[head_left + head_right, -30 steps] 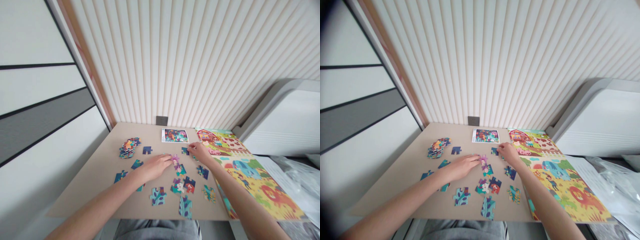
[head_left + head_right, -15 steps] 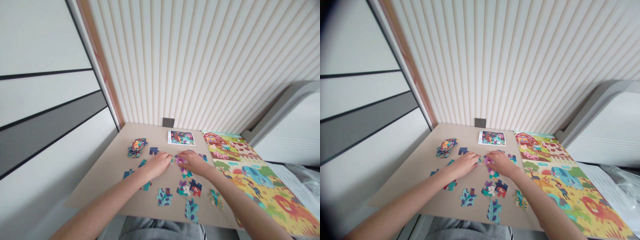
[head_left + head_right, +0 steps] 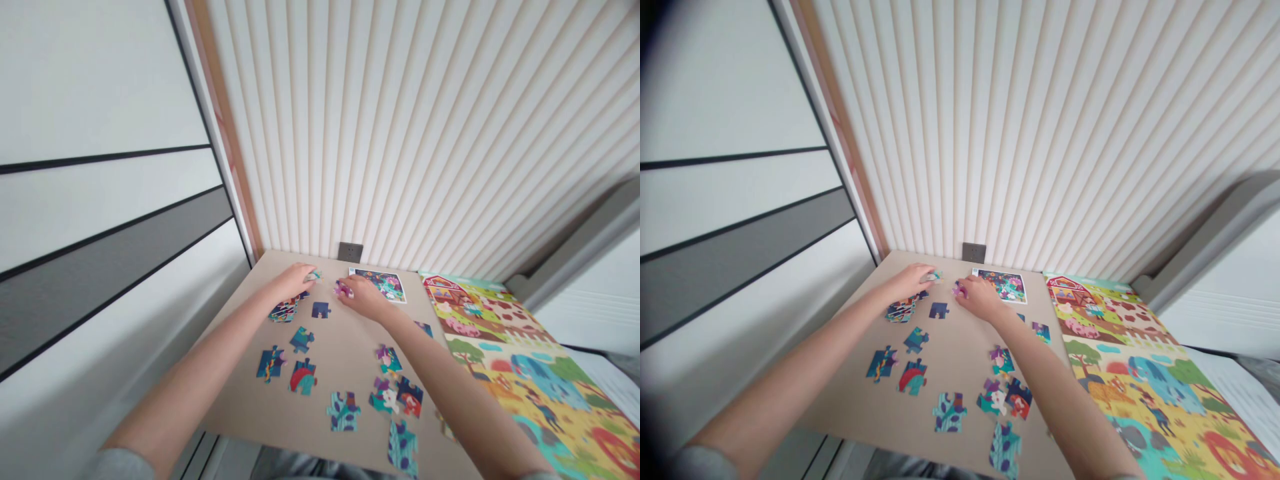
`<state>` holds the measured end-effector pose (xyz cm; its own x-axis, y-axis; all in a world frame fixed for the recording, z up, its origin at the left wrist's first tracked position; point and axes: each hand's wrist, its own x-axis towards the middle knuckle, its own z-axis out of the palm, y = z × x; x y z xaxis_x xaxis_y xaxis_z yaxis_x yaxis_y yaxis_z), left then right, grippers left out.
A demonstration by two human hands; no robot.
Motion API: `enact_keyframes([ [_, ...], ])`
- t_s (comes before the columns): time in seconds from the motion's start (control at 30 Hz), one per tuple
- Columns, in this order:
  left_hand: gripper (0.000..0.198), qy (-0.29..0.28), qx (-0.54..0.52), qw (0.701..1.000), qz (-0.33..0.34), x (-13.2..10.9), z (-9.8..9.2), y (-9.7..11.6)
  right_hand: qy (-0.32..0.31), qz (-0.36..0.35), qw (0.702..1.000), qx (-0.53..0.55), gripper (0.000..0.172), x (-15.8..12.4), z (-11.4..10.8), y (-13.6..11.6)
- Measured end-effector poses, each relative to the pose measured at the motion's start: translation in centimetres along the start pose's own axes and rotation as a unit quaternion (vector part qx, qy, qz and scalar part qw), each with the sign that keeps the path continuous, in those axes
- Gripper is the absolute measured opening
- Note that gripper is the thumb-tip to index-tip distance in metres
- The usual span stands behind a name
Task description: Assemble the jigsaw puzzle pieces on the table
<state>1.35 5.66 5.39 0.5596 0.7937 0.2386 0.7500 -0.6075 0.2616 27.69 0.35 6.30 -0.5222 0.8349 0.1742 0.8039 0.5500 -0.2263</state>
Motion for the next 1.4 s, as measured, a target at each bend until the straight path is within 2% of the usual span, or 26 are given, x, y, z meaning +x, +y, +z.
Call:
enact_keyframes([
  [0.07, 0.033, -0.021, -0.003, 1.000, -0.003, 1.2, 0.8, -1.5, -0.009, 0.004, 1.000, -0.009, 0.033, 3.1, 0.9, -0.6],
  [0.17, 0.030, -0.055, -0.017, 0.998, 0.007, 2.1, 2.2, -2.3, -0.031, 0.008, 0.999, -0.019, 0.035, 6.0, 2.3, -1.0],
  [0.27, 0.031, -0.068, -0.030, 0.997, 0.013, 2.2, 2.5, -2.4, -0.044, -0.002, 0.999, -0.024, 0.037, 6.7, 3.1, -0.9],
  [0.33, 0.036, -0.059, -0.034, 0.998, 0.009, 1.6, 1.6, -2.4, -0.039, -0.019, 0.999, -0.025, 0.036, 6.3, 3.1, -0.8],
  [0.43, 0.049, -0.045, -0.033, 0.998, 0.000, -1.0, -0.5, -2.5, -0.032, -0.065, 0.997, -0.020, 0.038, 5.4, 2.9, -1.0],
  [0.53, 0.067, -0.074, -0.036, 0.997, 0.010, -5.2, -2.0, -2.9, -0.040, -0.123, 0.991, -0.011, 0.043, 4.8, 3.2, -1.6],
  [0.6, 0.076, -0.096, -0.050, 0.994, 0.020, -7.7, -2.0, -3.3, -0.047, -0.156, 0.987, -0.008, 0.045, 4.8, 3.8, -2.2],
  [0.7, 0.063, -0.066, -0.080, 0.995, 0.010, -9.5, -0.5, -4.2, -0.051, -0.175, 0.983, -0.008, 0.046, 5.3, 5.1, -2.7],
  [0.77, 0.058, -0.036, -0.084, 0.996, -0.003, -9.1, 0.8, -4.8, -0.047, -0.163, 0.985, -0.011, 0.045, 5.8, 5.7, -2.8],
  [0.9, 0.061, 0.012, -0.082, 0.996, -0.021, -6.7, 3.0, -5.9, -0.035, -0.130, 0.991, -0.010, 0.045, 7.0, 6.1, -2.5],
  [1.07, 0.066, 0.048, -0.092, 0.995, -0.012, -5.0, 3.7, -6.3, -0.032, -0.110, 0.993, -0.005, 0.045, 7.6, 5.5, -2.2],
  [1.17, 0.062, 0.062, -0.103, 0.993, -0.011, -5.3, 3.2, -6.1, -0.018, -0.096, 0.995, -0.003, 0.048, 6.2, 4.2, -2.1],
  [1.23, 0.060, 0.074, -0.107, 0.991, -0.023, -5.9, 2.6, -5.8, -0.008, -0.093, 0.996, 0.001, 0.046, 3.9, 2.6, -2.2],
  [1.3, 0.059, 0.086, -0.105, 0.990, -0.040, -7.1, 1.8, -5.3, 0.001, -0.090, 0.996, 0.005, 0.041, 0.2, 0.7, -2.5],
  [1.4, 0.057, 0.104, -0.097, 0.988, -0.061, -10.3, 0.2, -3.6, 0.033, -0.075, 0.997, 0.011, 0.034, -7.8, -2.1, -3.2],
])
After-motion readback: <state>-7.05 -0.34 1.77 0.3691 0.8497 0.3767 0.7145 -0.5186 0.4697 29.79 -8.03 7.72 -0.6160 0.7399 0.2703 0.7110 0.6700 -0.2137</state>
